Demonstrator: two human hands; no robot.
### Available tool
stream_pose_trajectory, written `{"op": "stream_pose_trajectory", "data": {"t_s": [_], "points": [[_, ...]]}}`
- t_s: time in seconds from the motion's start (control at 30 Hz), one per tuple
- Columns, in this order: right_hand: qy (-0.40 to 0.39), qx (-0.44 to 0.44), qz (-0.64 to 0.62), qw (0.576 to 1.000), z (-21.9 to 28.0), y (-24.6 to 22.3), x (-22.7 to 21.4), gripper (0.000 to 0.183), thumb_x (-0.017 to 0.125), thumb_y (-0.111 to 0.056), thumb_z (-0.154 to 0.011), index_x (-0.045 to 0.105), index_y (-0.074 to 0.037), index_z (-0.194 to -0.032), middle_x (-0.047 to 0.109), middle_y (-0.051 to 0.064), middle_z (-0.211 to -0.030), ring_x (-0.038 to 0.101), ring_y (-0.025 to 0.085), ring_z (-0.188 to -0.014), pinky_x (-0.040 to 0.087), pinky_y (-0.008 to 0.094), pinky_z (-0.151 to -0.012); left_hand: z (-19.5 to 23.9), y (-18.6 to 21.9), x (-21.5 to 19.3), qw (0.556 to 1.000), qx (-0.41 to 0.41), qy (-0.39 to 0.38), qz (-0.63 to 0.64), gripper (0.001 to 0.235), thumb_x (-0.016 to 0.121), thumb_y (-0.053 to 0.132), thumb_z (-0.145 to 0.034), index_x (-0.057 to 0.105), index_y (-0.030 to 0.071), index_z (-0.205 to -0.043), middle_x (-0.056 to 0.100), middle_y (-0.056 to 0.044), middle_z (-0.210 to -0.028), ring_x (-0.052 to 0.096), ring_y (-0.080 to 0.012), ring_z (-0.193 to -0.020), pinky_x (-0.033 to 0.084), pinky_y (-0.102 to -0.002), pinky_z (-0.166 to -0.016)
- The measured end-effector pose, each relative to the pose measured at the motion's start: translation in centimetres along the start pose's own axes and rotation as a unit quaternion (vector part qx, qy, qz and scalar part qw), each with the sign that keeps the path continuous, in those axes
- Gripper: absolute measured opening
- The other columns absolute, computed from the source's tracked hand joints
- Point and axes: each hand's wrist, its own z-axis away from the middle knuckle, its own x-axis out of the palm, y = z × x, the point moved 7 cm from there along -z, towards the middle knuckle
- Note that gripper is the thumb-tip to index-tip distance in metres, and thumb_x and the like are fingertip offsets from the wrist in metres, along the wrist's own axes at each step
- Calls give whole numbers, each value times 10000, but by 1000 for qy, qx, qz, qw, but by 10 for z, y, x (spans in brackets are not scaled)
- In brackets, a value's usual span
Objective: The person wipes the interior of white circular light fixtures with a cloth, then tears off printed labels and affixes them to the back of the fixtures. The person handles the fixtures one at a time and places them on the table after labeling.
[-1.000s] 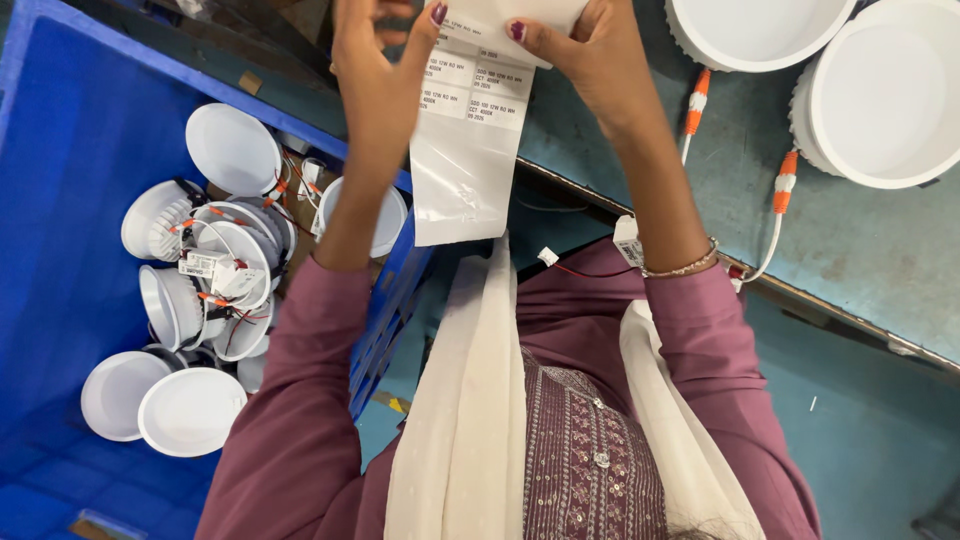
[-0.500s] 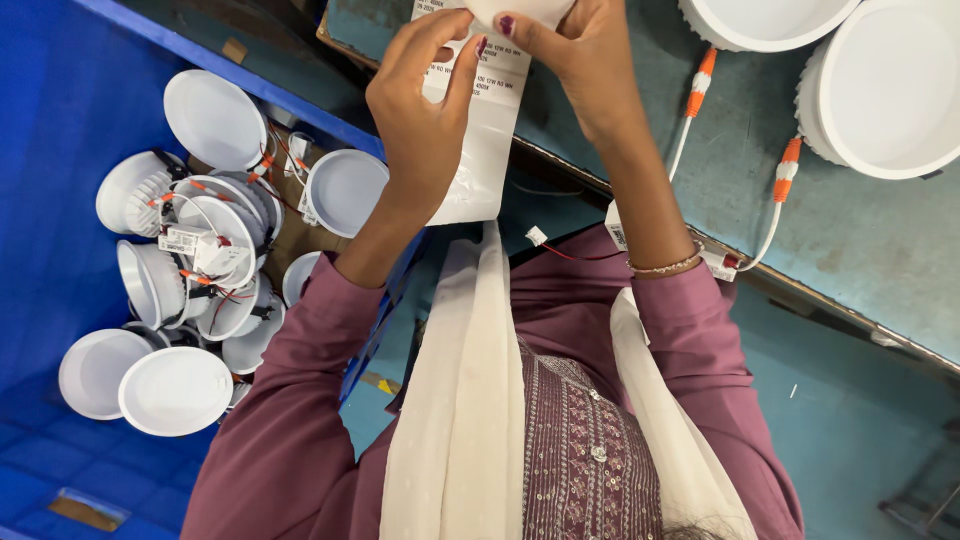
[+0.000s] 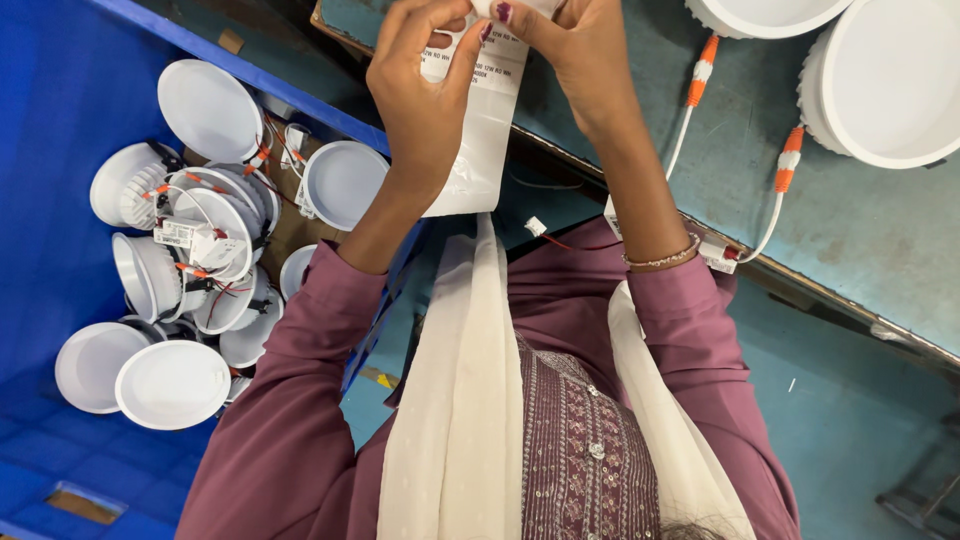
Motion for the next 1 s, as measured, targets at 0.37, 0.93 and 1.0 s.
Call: {"op": "stream_pose_trajectory", "data": {"t_s": [0.37,0.93,1.0], "points": [[-4,0,4,1000,1,7,-6,133,775,-154,-1062,698,-45,-1071,713,-12,-1014,686,80,-950,562,275,-907,1,-1,3,998,-2,-2,66,121,768,-18,-994,729,-15,-1108,708,-62,-1077,715,-167,-932,580,-291,-853],[87,-2,36,996,6,24,-24,135,814,-81,-985,693,-22,-972,654,-38,-888,640,73,-862,522,284,-858,4,-29,-11,994,-57,-15,95,76,719,-71,-999,718,-42,-1069,672,-61,-1039,677,-110,-884,546,-263,-812],[96,-6,46,994,7,26,-27,142,817,-84,-979,689,-24,-961,640,-41,-873,622,67,-847,513,284,-849,6,-33,-16,991,-71,-20,110,72,712,-73,-1008,705,-48,-1076,678,-51,-1025,662,-96,-891,543,-250,-814]]}}
